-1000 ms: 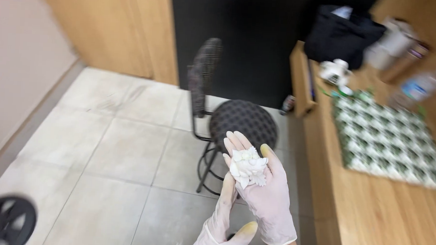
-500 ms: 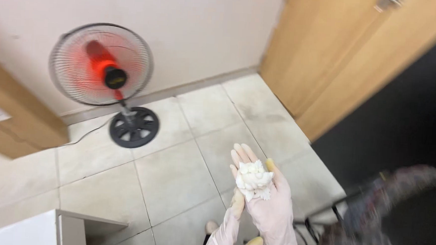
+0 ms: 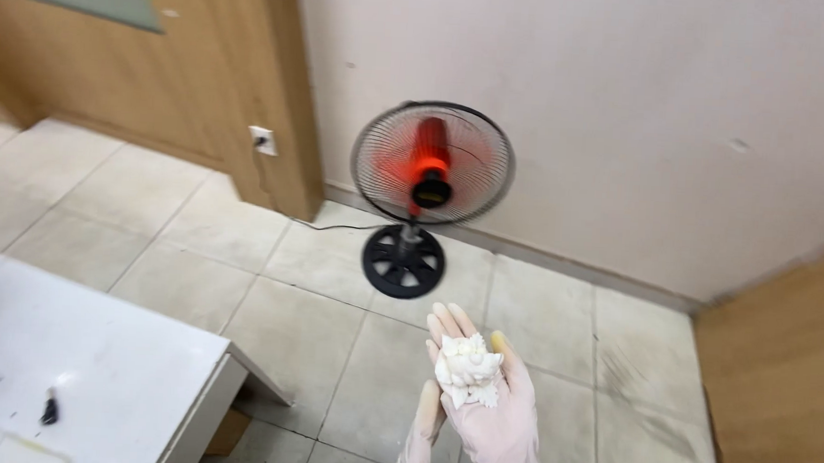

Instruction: Inspecting and moving decorative candles between a display shelf and a workbench area.

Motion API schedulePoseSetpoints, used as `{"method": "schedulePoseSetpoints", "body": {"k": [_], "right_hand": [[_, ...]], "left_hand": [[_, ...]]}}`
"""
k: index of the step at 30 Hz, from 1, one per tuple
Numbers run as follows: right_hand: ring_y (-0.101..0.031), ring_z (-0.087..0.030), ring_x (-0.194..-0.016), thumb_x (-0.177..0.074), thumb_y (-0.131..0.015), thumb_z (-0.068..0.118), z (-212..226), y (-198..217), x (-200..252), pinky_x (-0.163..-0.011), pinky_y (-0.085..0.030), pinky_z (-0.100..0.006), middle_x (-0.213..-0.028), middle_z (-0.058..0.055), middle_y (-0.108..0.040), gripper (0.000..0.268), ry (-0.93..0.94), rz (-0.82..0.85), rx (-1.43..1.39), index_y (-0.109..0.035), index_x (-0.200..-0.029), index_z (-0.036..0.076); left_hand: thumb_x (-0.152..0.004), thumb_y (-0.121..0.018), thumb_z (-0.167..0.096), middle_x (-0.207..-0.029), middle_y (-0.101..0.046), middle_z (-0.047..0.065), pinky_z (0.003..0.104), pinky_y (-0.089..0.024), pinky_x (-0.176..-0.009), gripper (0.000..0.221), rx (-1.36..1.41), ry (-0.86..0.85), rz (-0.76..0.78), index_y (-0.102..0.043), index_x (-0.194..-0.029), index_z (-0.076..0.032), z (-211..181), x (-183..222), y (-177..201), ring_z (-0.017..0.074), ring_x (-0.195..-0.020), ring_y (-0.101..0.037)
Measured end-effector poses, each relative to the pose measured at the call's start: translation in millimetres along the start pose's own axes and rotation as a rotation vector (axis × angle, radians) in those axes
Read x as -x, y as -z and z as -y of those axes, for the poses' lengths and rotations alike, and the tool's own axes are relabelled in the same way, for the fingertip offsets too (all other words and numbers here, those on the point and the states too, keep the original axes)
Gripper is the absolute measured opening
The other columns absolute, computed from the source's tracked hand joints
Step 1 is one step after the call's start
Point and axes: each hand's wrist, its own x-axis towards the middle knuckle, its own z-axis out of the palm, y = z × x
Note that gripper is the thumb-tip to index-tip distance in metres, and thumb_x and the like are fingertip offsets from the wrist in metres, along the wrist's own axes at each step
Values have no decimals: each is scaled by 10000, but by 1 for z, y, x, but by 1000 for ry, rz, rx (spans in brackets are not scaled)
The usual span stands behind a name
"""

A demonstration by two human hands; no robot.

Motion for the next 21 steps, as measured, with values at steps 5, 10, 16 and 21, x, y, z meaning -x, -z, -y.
{"method": "schedulePoseSetpoints", "body": {"k": [5,10,16,21], "right_hand": [[-441,-343,-1427,-1020,-335,293,-37,0,-101,-1175,-344,-435,-1551,-241,-463,604,-203,-145,10,-410,-1487,-84],[-436,-332,-1433,-1021,-355,289,-80,2,-204,-1175,-345,-434,-1568,-212,-447,588,-401,-40,30,-408,-1497,-53],[-429,-305,-1434,-1015,-382,311,-151,-37,-326,-1170,-350,-429,-1566,-182,-443,597,-593,124,93,-396,-1500,-39],[-395,-293,-1445,-1049,-341,320,-204,-27,-408,-1186,-336,-437,-1578,-176,-436,602,-747,241,163,-378,-1525,-46]], "left_hand": [[-1035,-623,-182,-1752,-112,247,480,-141,-1302,903,-13,-39,-191,14,-1643,18,-72,-40,115,350,-1625,-193],[-862,-834,-264,-1681,-131,302,485,-189,-1239,1164,-425,-25,-444,13,-1604,34,-144,-95,197,417,-1576,-201],[-860,-854,-365,-1657,-187,325,494,-262,-1244,1058,-703,-202,-573,-219,-1600,46,-178,-179,328,436,-1566,-256],[-927,-726,-305,-1599,-445,215,429,-394,-1160,742,-1044,-212,-650,-431,-1540,-10,-127,-199,430,337,-1498,-456]]}}
